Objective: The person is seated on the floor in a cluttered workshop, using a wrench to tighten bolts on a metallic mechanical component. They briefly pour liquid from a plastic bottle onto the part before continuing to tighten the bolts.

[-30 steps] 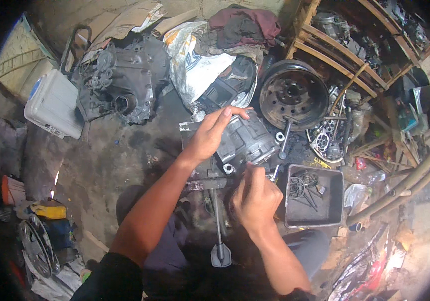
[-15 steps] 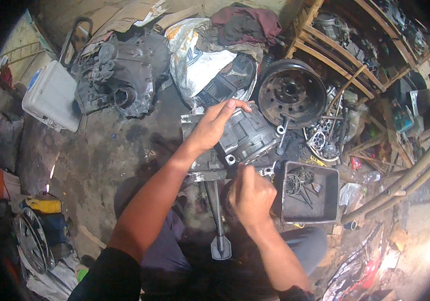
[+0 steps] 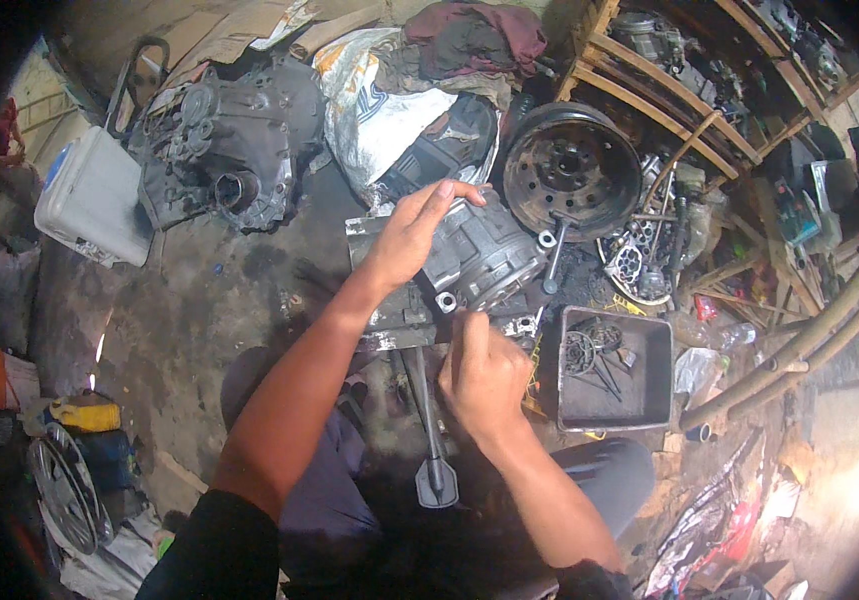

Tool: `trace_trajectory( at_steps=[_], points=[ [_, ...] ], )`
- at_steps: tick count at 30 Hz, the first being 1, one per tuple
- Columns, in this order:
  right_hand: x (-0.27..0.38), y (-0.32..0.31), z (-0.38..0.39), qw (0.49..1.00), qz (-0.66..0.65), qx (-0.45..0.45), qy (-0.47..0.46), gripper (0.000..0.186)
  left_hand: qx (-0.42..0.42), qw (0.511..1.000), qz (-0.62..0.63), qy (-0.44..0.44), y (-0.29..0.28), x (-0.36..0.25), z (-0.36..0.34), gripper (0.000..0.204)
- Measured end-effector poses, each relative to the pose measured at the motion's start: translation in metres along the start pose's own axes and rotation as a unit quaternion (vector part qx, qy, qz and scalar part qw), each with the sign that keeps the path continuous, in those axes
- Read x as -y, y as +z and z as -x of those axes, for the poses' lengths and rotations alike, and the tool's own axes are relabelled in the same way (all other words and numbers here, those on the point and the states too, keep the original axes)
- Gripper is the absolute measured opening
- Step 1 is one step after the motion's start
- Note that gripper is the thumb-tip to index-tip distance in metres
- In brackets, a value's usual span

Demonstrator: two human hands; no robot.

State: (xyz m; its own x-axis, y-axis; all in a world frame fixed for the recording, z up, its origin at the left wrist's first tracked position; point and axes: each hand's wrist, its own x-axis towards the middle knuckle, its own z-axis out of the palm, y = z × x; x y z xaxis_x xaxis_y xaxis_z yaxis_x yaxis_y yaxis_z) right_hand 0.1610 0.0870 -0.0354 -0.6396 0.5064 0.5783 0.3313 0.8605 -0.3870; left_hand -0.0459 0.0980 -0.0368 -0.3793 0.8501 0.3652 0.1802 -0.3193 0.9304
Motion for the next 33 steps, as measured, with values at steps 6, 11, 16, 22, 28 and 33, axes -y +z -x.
trace_trajectory(
  at_steps=[6, 11, 16, 22, 28, 33],
  points=[
    [-0.006, -0.008, -0.023, 0.999, -0.005, -0.042, 0.010, 0.013, 0.000, 1.000, -0.005, -0.001, 0.000, -0.004, 0.001, 0.058],
    [-0.003, -0.005, 0.004, 0.998, 0.015, 0.048, 0.025, 0.019, 0.001, 1.000, 0.003, -0.016, 0.002, -0.001, 0.000, 0.059],
    [-0.009, -0.011, -0.025, 0.998, -0.001, -0.048, 0.043, 0.020, -0.003, 1.000, -0.012, -0.003, 0.000, -0.001, -0.002, 0.058],
    [-0.004, -0.006, -0.008, 1.000, 0.004, 0.029, 0.011, 0.019, -0.011, 1.000, 0.008, -0.001, 0.001, 0.000, 0.001, 0.057],
    [-0.001, -0.006, -0.015, 0.999, -0.011, 0.015, 0.032, 0.013, -0.008, 1.000, -0.017, -0.021, 0.001, -0.004, 0.000, 0.055],
    [-0.007, -0.009, -0.025, 0.999, -0.006, -0.017, 0.033, 0.014, -0.020, 0.999, -0.025, 0.006, 0.003, -0.006, 0.000, 0.054]
  ],
)
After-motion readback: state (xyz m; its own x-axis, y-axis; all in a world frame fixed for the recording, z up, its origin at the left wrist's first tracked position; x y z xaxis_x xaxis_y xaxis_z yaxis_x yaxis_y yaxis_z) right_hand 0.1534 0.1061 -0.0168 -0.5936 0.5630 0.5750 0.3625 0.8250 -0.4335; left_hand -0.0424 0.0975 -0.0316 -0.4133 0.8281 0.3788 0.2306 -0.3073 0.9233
